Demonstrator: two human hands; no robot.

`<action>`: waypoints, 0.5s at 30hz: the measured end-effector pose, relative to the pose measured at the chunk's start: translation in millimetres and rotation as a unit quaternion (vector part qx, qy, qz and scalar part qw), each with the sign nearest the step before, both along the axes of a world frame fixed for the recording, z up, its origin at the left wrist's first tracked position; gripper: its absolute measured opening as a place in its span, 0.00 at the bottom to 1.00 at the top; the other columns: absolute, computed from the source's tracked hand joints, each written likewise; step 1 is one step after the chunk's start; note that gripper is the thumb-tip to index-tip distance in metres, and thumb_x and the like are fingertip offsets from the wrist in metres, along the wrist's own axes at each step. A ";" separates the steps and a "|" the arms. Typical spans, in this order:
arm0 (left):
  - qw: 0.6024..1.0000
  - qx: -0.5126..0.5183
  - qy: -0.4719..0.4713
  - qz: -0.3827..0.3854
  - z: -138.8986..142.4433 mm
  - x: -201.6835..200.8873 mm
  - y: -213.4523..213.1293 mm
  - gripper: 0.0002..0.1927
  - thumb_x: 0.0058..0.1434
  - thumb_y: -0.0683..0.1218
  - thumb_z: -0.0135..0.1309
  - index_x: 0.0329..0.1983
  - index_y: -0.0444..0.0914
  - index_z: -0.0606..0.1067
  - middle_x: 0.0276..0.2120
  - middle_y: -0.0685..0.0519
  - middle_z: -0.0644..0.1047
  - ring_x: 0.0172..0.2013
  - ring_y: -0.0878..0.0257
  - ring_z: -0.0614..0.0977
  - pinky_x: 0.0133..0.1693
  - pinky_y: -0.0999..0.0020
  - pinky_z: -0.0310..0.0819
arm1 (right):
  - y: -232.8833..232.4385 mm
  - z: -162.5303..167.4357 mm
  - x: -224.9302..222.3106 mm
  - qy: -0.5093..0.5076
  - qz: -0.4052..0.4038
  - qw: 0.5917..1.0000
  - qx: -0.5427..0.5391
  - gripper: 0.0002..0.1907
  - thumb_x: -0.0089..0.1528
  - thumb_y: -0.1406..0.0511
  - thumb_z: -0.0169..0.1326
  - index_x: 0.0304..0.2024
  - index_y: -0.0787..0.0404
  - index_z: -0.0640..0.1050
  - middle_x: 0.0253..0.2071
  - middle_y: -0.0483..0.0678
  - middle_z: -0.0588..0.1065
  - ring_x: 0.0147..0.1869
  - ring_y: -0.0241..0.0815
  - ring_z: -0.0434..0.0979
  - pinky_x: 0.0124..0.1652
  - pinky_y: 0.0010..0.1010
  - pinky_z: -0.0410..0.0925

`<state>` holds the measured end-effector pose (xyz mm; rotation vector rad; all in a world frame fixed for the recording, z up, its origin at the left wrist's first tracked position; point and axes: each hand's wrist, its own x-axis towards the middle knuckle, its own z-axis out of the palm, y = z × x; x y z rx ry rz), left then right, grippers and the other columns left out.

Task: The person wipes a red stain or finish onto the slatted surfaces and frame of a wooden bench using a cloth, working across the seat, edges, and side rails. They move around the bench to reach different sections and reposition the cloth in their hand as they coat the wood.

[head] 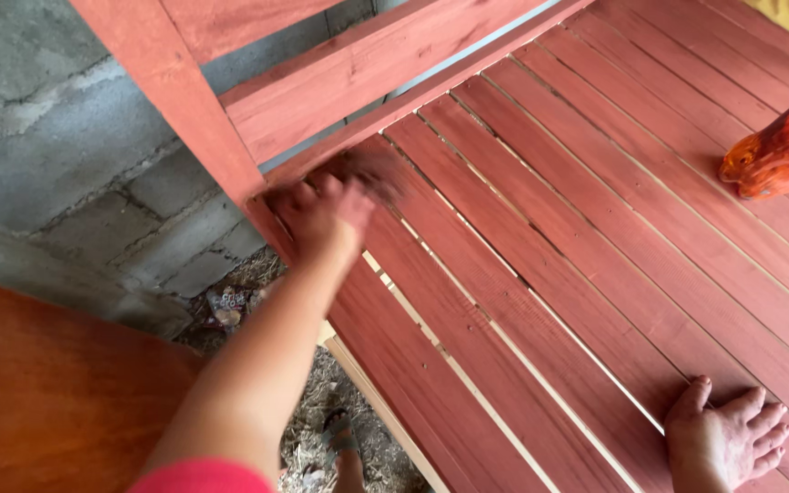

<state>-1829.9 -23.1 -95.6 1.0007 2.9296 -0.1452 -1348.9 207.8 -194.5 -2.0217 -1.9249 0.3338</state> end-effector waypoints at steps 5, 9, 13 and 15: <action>0.981 0.080 -0.077 0.158 -9.8 -25.0 6.4 0.27 0.69 0.62 0.44 0.70 0.55 0.62 0.67 0.51 0.61 0.67 0.45 0.59 0.61 0.39 0.64 | 3.0 -3.4 -1.1 0.005 -0.012 1.000 -0.004 0.47 0.65 0.42 0.39 0.77 0.62 0.50 0.81 0.59 0.42 0.84 0.58 0.33 0.73 0.51 0.31; 0.875 0.314 -0.270 0.252 -43.5 6.8 12.4 0.33 0.71 0.63 0.45 0.76 0.51 0.56 0.64 0.43 0.66 0.57 0.44 0.75 0.56 0.46 0.75 | 15.6 -24.7 7.1 0.006 -0.012 1.000 0.009 0.47 0.65 0.42 0.40 0.77 0.62 0.50 0.80 0.60 0.42 0.83 0.59 0.33 0.73 0.52 0.30; 0.992 -0.091 0.014 -0.092 -72.2 75.8 18.5 0.16 0.68 0.57 0.51 0.51 0.43 0.73 0.45 0.48 0.72 0.46 0.58 0.73 0.53 0.60 0.71 | 26.9 -51.8 4.6 -0.033 0.028 0.995 0.088 0.41 0.71 0.45 0.39 0.77 0.64 0.56 0.83 0.61 0.47 0.88 0.62 0.34 0.76 0.64 0.28; 0.989 0.122 0.007 -0.088 -78.2 126.1 3.5 0.17 0.63 0.61 0.50 0.44 0.45 0.74 0.43 0.51 0.72 0.43 0.52 0.73 0.45 0.46 0.73 | 28.7 -65.2 -25.7 -0.016 0.070 0.991 0.110 0.42 0.69 0.43 0.40 0.78 0.60 0.57 0.83 0.58 0.48 0.87 0.61 0.35 0.75 0.67 0.29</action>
